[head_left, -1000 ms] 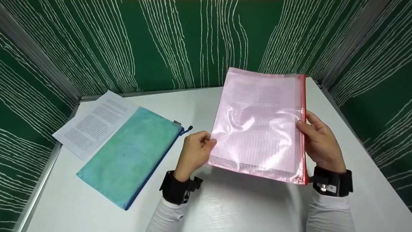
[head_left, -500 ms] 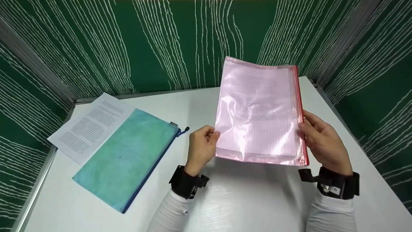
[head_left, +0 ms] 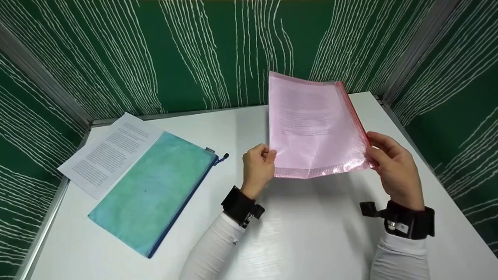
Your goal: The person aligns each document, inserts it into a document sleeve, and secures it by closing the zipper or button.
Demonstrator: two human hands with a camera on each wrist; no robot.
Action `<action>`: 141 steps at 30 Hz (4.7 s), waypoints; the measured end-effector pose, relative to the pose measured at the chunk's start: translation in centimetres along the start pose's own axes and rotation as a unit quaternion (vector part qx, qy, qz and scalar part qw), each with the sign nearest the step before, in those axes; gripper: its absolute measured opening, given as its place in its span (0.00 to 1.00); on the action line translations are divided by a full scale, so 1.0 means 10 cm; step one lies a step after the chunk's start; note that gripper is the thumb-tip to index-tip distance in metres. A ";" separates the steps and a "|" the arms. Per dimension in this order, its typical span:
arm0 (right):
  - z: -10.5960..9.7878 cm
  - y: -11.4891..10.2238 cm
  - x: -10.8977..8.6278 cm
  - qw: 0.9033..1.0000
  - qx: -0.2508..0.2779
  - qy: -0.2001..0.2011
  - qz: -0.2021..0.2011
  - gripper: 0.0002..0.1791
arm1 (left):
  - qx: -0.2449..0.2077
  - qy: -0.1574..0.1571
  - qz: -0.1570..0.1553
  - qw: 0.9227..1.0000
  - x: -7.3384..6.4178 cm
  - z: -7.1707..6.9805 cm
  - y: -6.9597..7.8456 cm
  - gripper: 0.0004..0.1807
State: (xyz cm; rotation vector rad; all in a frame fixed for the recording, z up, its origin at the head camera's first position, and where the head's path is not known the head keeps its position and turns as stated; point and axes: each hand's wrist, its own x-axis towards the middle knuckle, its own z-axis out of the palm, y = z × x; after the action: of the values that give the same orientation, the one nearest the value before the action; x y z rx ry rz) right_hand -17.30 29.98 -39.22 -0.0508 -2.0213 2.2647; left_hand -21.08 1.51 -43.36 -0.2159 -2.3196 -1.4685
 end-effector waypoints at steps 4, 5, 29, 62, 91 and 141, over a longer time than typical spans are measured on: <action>-0.01 0.09 0.06 0.997 -0.065 0.029 0.025 0.25 | 0.026 0.002 -0.001 1.000 0.00 0.15 -0.11 0.07; -0.02 0.11 0.08 0.997 -0.073 0.030 0.028 0.25 | 0.025 -0.001 -0.007 1.000 0.00 0.18 -0.13 0.08; -0.19 0.34 0.21 0.991 -0.099 -0.018 0.090 0.30 | 0.044 -0.106 -0.139 0.984 -0.06 0.47 -0.32 0.07; 0.13 0.29 0.21 0.953 -0.296 0.061 0.035 0.18 | 0.151 -0.280 -0.035 0.948 -0.64 -0.94 -0.04 0.28; 1.96 0.58 0.21 0.929 -0.283 -0.119 -0.205 0.12 | 0.324 -0.088 -0.041 0.941 -0.56 -2.69 -1.17 0.22; 2.79 1.22 0.70 0.927 -0.256 -0.258 0.086 0.15 | 0.388 -0.131 -0.198 0.891 -0.38 -3.08 -1.87 0.33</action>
State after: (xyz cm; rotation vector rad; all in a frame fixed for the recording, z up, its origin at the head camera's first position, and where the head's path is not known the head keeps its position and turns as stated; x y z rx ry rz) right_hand -27.58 1.76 -47.79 0.3805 -2.9451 1.9011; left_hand -16.38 -34.02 -48.80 0.3217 -3.0976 -0.5483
